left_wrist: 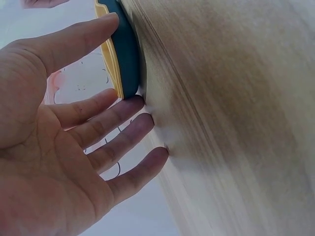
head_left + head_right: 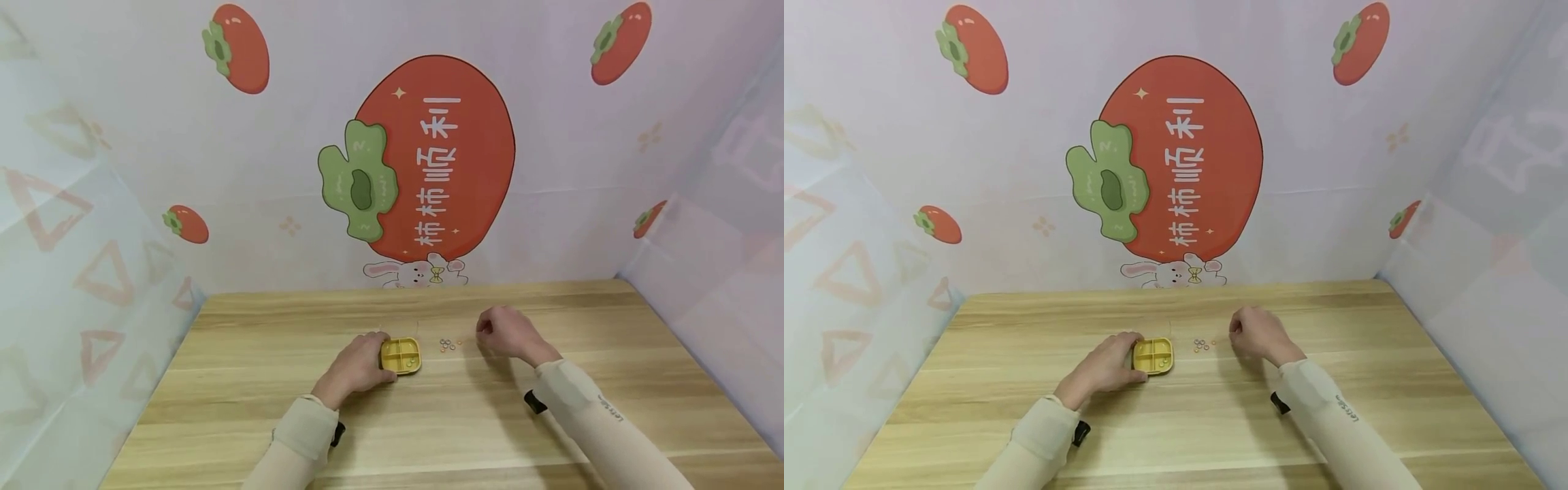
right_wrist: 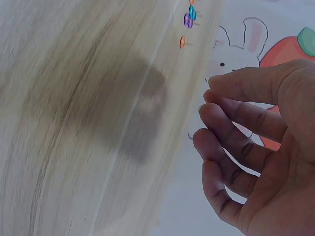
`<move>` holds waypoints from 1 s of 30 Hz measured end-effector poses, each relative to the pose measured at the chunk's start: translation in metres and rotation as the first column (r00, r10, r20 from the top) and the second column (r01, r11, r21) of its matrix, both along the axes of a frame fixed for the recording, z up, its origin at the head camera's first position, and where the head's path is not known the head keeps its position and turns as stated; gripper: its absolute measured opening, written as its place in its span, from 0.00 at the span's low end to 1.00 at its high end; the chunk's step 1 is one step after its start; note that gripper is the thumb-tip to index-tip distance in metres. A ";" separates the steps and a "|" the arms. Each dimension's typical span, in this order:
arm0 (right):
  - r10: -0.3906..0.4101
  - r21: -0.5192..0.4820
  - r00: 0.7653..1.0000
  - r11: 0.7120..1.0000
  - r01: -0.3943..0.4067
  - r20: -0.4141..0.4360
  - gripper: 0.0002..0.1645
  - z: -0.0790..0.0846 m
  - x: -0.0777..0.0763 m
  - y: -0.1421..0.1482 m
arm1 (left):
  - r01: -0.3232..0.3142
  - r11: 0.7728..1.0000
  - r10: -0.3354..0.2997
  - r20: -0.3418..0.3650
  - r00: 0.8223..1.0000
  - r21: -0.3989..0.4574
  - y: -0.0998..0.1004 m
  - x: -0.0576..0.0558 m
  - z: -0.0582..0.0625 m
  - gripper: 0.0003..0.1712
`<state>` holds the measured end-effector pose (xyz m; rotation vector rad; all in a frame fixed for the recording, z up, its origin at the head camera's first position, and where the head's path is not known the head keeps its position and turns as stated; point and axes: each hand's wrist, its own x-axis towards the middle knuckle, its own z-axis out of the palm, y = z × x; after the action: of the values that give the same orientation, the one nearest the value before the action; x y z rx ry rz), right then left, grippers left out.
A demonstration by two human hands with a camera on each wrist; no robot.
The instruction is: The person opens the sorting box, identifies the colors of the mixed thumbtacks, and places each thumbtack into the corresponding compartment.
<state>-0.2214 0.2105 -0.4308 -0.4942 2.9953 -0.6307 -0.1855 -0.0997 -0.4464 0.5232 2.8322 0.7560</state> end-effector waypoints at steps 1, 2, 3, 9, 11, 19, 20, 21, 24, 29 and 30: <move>-0.003 -0.001 1.000 1.000 0.003 -0.002 0.05 0.000 0.000 0.001 | 0.001 1.000 -0.001 -0.001 1.000 0.000 0.000 0.000 0.000 0.40; -0.005 -0.003 1.000 1.000 0.005 -0.006 0.05 0.000 0.000 0.002 | 0.002 1.000 -0.002 -0.002 1.000 -0.001 0.000 -0.001 0.000 0.40; -0.003 -0.004 1.000 1.000 0.003 -0.012 0.05 -0.001 0.000 0.002 | 0.002 1.000 -0.002 -0.002 1.000 0.001 -0.001 -0.001 0.000 0.40; 0.038 0.009 0.998 0.999 -0.037 -0.051 0.07 -0.006 0.001 -0.005 | 0.001 1.000 -0.001 0.002 1.000 -0.012 -0.001 -0.002 -0.001 0.40; 0.040 0.018 0.998 0.999 -0.039 -0.052 0.06 -0.007 0.001 -0.009 | 0.002 1.000 -0.002 0.001 1.000 -0.013 0.000 -0.002 -0.001 0.40; 0.066 0.041 0.995 0.997 -0.063 -0.072 0.06 -0.016 -0.002 -0.021 | 0.002 1.000 -0.002 0.004 1.000 -0.008 0.001 -0.001 0.000 0.40; 0.075 0.041 0.994 0.997 -0.072 -0.077 0.05 -0.017 -0.003 -0.022 | 0.001 1.000 -0.001 0.005 1.000 -0.007 0.001 -0.001 0.000 0.40; 0.076 0.038 0.994 0.997 -0.074 -0.075 0.05 -0.017 -0.004 -0.022 | 0.000 1.000 0.000 0.006 1.000 -0.005 0.001 -0.001 0.000 0.40; 0.083 0.027 0.994 0.996 -0.082 -0.065 0.03 -0.017 -0.005 -0.024 | 0.001 1.000 -0.001 0.006 1.000 -0.003 0.001 0.000 0.000 0.40; 0.064 0.031 0.998 0.998 -0.063 -0.025 0.06 -0.018 -0.008 -0.028 | -0.003 1.000 0.003 0.006 1.000 0.000 0.002 0.000 0.000 0.40; 0.060 0.034 0.998 0.998 -0.060 -0.019 0.07 -0.019 -0.008 -0.029 | -0.006 1.000 0.006 0.009 1.000 0.002 0.002 0.001 0.000 0.40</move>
<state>-0.2297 0.1814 -0.4496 -0.5893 2.9914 -0.5745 -0.1849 -0.0980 -0.4463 0.5109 2.8265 0.7597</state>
